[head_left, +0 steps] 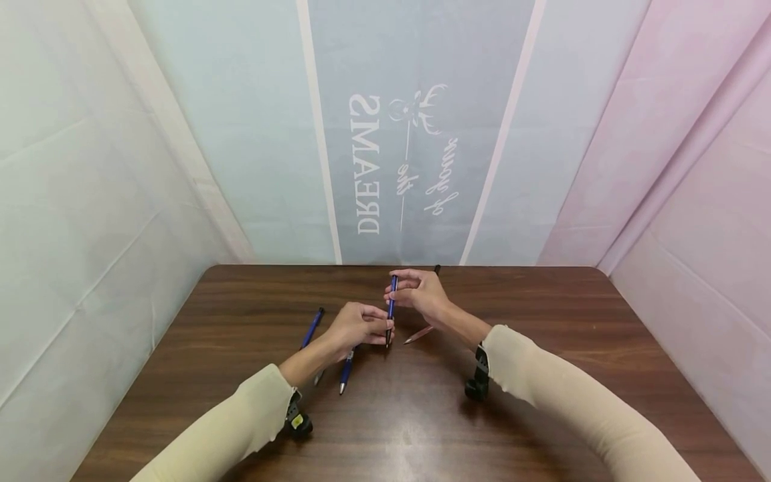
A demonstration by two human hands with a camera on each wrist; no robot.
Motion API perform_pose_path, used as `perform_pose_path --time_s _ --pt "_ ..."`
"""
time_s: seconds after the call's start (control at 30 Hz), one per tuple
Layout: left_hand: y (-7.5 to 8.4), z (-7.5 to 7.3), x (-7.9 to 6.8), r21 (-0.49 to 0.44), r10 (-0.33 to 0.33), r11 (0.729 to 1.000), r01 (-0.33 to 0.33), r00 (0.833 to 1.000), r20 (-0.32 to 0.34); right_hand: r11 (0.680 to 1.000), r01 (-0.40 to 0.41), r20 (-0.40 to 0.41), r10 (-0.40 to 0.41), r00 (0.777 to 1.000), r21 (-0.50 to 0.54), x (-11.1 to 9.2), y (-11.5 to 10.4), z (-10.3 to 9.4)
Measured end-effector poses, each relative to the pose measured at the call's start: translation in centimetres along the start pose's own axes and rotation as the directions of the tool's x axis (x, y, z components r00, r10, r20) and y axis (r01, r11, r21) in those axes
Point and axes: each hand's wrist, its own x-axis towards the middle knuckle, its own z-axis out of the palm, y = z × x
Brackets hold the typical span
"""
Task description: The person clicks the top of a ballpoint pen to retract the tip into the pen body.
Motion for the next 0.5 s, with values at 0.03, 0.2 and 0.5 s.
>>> perform_pose_path --time_s 0.03,0.2,0.5 --pt "-0.04 0.02 -0.02 0.0 -0.002 1.0 0.002 1.0 0.0 1.0 0.002 0.001 -0.002 1.0 0.001 -0.04 0.02 0.01" --pt "-0.11 0.05 -0.03 0.009 -0.007 1.0 0.007 1.0 -0.007 1.0 0.005 0.035 -0.004 0.999 -0.022 -0.18 -0.07 0.06" --pt "-0.14 -0.24 0.1 0.009 0.006 1.0 -0.006 1.0 -0.011 1.0 -0.006 0.039 0.005 0.999 0.008 -0.14 0.02 0.2"
